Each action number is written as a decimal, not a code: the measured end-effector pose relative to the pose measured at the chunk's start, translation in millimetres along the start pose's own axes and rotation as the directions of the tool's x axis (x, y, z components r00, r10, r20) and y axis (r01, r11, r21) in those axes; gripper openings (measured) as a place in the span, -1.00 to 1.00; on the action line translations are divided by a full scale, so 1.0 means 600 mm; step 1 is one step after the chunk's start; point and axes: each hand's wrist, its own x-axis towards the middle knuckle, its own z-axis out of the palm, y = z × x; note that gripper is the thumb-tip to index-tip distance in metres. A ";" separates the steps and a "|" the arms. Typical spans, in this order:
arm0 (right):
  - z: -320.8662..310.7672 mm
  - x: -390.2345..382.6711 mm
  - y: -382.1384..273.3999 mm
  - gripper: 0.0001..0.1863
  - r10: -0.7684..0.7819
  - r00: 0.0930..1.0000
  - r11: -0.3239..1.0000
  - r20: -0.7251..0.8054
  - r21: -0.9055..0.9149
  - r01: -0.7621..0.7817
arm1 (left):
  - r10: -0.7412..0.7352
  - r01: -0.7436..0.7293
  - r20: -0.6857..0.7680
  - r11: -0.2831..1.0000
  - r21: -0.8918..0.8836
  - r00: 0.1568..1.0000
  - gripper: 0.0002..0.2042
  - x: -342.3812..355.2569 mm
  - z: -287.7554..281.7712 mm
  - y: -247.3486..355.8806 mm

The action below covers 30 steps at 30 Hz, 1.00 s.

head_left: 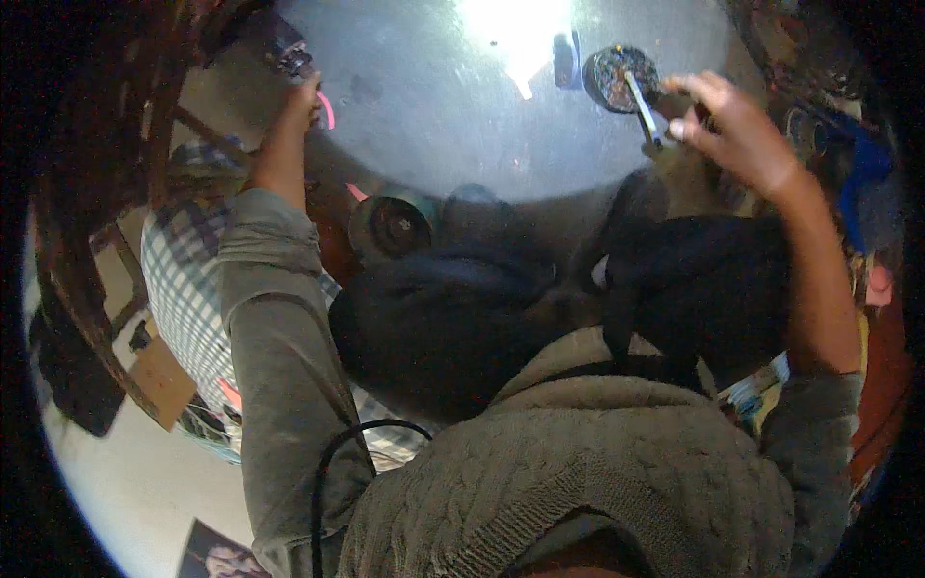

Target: The person handles a small metal ring and a circular metal part, then uses a power tool to grind or polish a cylindrical component. They wipe the part with a cloth and continue working on the assembly on the workbench.

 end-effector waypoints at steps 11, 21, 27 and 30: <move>-0.041 0.032 -0.082 -0.52 0.373 0.926 0.923 0.053 0.077 -0.377 | -0.142 0.113 -0.264 0.986 -0.120 0.954 -0.41 0.195 -0.019 -0.050; -0.030 0.033 -0.031 -0.54 0.365 0.920 0.899 0.145 0.201 -0.389 | -0.191 0.127 -0.135 0.916 -0.381 0.972 -0.50 0.299 -0.015 -0.071; -0.036 0.072 -0.067 -0.54 0.685 0.676 0.582 0.270 0.356 -0.731 | -0.192 0.115 -0.152 0.904 -0.411 0.970 -0.53 0.295 -0.007 -0.066; -0.031 0.064 -0.062 -0.53 0.655 0.694 0.620 0.300 0.312 -0.720 | -0.186 0.102 -0.165 0.902 -0.420 0.968 -0.55 0.293 0.004 -0.059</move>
